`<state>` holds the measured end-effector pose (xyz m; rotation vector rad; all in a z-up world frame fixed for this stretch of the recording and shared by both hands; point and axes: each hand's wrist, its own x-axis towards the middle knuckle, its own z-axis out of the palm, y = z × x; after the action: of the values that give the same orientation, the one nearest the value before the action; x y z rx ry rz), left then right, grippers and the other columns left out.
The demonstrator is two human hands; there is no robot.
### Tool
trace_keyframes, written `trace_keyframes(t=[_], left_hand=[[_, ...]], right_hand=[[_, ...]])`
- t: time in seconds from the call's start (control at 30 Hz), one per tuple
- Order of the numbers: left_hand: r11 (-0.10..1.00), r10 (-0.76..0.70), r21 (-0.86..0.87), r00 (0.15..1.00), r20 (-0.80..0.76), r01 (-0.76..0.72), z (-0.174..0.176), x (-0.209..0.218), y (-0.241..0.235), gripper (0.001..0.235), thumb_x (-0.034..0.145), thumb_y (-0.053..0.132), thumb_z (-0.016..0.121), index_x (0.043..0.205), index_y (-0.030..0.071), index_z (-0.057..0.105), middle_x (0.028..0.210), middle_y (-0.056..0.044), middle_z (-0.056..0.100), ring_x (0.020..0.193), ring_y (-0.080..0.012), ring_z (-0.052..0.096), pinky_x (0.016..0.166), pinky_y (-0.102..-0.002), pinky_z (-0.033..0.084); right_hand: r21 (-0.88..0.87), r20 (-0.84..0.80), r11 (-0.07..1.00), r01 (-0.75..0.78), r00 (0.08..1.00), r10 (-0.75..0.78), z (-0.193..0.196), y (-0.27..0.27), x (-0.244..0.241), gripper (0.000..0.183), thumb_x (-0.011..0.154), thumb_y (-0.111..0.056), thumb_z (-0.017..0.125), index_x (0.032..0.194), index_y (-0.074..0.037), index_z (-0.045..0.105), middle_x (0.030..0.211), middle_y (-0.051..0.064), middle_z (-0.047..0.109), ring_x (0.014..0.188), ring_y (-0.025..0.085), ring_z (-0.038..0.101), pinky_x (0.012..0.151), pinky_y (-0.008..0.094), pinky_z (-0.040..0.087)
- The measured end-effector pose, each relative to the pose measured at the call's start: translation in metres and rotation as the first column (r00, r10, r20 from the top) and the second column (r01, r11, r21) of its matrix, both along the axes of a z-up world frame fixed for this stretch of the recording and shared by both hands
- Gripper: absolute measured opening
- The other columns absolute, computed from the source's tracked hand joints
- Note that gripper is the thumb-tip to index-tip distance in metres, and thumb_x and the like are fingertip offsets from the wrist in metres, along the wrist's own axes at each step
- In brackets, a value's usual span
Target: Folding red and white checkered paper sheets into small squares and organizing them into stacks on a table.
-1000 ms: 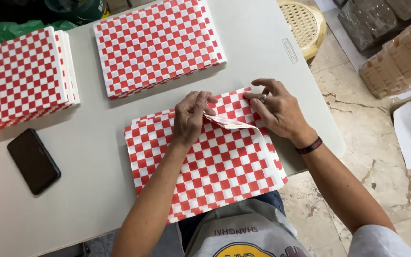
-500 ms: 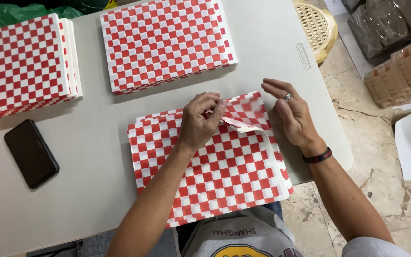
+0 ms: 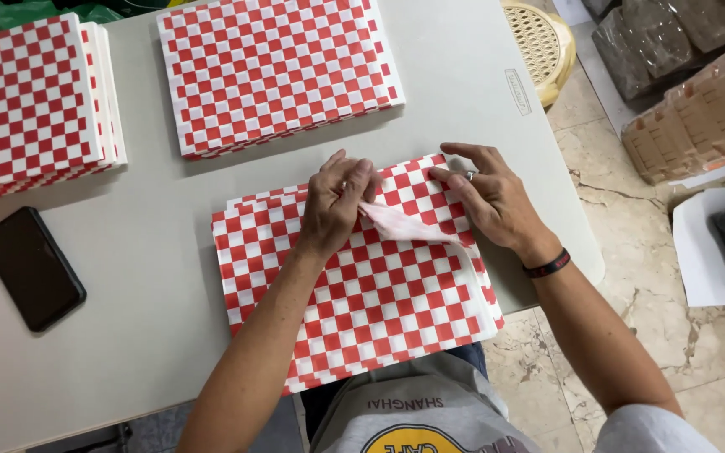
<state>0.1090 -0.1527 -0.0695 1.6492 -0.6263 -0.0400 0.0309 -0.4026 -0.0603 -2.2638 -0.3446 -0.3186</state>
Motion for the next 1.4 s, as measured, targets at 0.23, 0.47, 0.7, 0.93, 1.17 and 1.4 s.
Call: trace_keyframes(t=[0.23, 0.47, 0.7, 0.93, 1.17, 1.4], left_hand=[[0.987, 0.006, 0.158, 0.998, 0.064, -0.016, 0.003, -0.004, -0.003, 0.037, 0.101, 0.032, 0.060, 0.071, 0.016, 0.072, 0.118, -0.006, 0.070, 0.114, -0.0325, 0.064, 0.114, -0.065, 0.024], [0.977, 0.035, 0.208, 0.994, 0.102, -0.056, 0.000, -0.003, -0.004, 0.036, 0.102, 0.028, 0.061, 0.069, 0.016, 0.070, 0.095, -0.003, 0.070, 0.115, -0.0286, 0.066, 0.116, -0.063, 0.026], [0.976, 0.029, 0.210, 0.995, 0.095, -0.049, -0.003, -0.002, -0.003, 0.038, 0.103, 0.030, 0.059, 0.068, 0.019, 0.069, 0.091, -0.001, 0.070, 0.114, -0.0259, 0.066, 0.118, -0.060, 0.026], [0.981, 0.040, 0.186, 0.996, 0.082, -0.054, -0.002, -0.002, -0.005, 0.048, 0.107, 0.048, 0.049, 0.073, 0.021, 0.068, 0.084, 0.000, 0.069, 0.108, -0.0253, 0.069, 0.119, -0.063, 0.023], [0.850, -0.012, 0.520, 0.982, 0.188, -0.089, 0.044, -0.015, 0.014, 0.052, 0.100, 0.053, 0.053, 0.130, 0.011, 0.059, 0.124, -0.017, 0.065, 0.127, -0.0413, 0.056, 0.114, -0.076, 0.011], [0.702, 0.486, 0.648, 0.864, -0.132, -0.296, 0.136, -0.110, 0.126, 0.076, 0.098, 0.028, 0.056, 0.154, -0.014, 0.025, 0.154, -0.043, 0.031, 0.144, -0.0577, 0.029, 0.116, -0.072, 0.017]], right_hand=[[0.003, 0.035, 0.999, -0.040, 0.999, 0.040, -0.004, 0.008, 0.001, 0.038, 0.111, -0.029, 0.045, 0.116, -0.011, 0.078, 0.142, 0.023, 0.057, 0.129, 0.048, 0.053, 0.104, 0.058, 0.044], [0.112, 0.041, 0.993, -0.040, 0.999, 0.036, -0.006, 0.010, 0.003, 0.043, 0.111, -0.034, 0.039, 0.132, -0.013, 0.070, 0.147, 0.022, 0.053, 0.132, 0.044, 0.052, 0.105, 0.053, 0.044], [0.277, -0.022, 0.961, 0.009, 1.000, -0.003, 0.008, 0.000, 0.001, 0.042, 0.092, -0.035, 0.072, 0.121, -0.003, 0.074, 0.095, 0.015, 0.067, 0.088, 0.022, 0.060, 0.075, 0.033, 0.042], [0.250, -0.028, 0.968, -0.026, 0.999, 0.034, 0.018, 0.010, -0.008, 0.013, 0.098, -0.018, 0.072, 0.098, -0.007, 0.079, 0.079, 0.008, 0.069, 0.071, 0.015, 0.059, 0.066, 0.027, 0.043], [0.250, -0.325, 0.953, 0.169, 0.942, -0.082, 0.049, 0.039, -0.015, 0.029, 0.095, -0.023, 0.074, 0.113, 0.001, 0.071, 0.077, 0.011, 0.067, 0.061, 0.017, 0.055, 0.056, 0.030, 0.045], [0.197, -0.403, 0.920, 0.338, 0.884, -0.238, 0.051, 0.046, -0.020, 0.031, 0.096, -0.014, 0.075, 0.121, 0.004, 0.069, 0.078, 0.014, 0.071, 0.060, 0.018, 0.053, 0.052, 0.030, 0.043]])
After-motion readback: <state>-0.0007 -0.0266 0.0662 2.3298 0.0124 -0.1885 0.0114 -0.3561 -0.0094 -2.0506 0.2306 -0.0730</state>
